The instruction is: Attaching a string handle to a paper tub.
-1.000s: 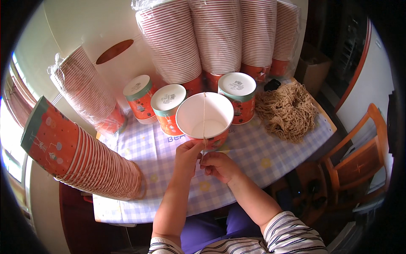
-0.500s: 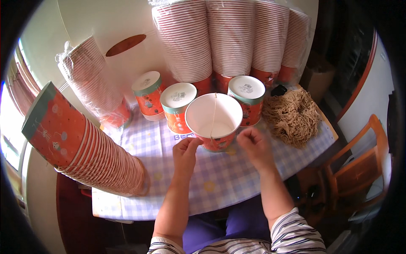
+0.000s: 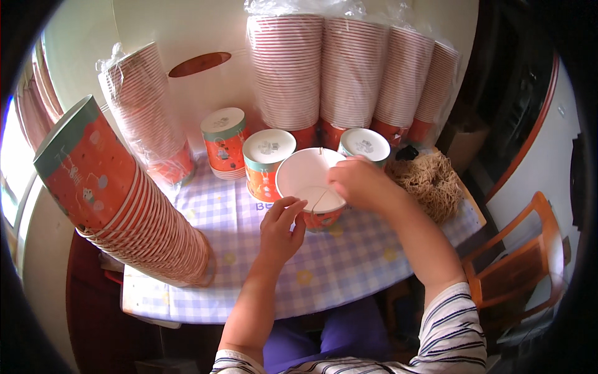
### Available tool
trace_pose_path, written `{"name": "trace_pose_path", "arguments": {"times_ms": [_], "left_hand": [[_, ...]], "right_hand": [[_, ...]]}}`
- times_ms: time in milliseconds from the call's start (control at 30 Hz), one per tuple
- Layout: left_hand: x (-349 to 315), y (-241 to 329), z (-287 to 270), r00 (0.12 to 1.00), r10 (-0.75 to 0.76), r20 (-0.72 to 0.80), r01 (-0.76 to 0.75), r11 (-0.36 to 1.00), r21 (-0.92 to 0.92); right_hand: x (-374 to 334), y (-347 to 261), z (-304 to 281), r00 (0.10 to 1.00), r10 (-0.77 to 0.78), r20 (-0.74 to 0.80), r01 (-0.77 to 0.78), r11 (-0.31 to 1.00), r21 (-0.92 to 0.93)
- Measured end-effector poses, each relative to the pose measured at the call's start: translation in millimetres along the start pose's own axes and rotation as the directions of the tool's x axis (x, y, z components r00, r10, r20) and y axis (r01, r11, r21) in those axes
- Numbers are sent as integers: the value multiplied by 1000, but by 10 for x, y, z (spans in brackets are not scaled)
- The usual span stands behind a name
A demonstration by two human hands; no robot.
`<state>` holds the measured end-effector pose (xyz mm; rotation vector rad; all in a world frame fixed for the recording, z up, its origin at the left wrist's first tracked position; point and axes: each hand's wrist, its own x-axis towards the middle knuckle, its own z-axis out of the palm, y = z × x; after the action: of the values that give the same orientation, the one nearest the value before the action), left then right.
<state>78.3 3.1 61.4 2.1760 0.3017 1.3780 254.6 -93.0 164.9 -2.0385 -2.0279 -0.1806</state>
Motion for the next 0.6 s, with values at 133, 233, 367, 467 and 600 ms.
{"name": "trace_pose_path", "arguments": {"times_ms": [133, 233, 367, 467, 600], "left_hand": [[-32, 3, -44, 999, 13, -31, -11, 998, 63], [-9, 56, -13, 998, 56, -37, -54, 997, 50], [-16, 54, -28, 997, 69, -30, -67, 996, 66], [-17, 45, -46, 999, 41, -35, -39, 999, 31], [-15, 79, -82, 1000, 14, -16, -14, 1000, -13]], "right_hand": [[-395, 265, 16, 946, 115, -303, -147, 985, -86], [-640, 472, 124, 938, 232, -257, -259, 963, -78], [-803, 575, 532, 964, 247, -98, -242, 968, 61], [-913, 365, 689, 956, 285, 68, -291, 891, 350], [-1010, 66, 716, 906, 406, 123, -378, 641, 668]]}}
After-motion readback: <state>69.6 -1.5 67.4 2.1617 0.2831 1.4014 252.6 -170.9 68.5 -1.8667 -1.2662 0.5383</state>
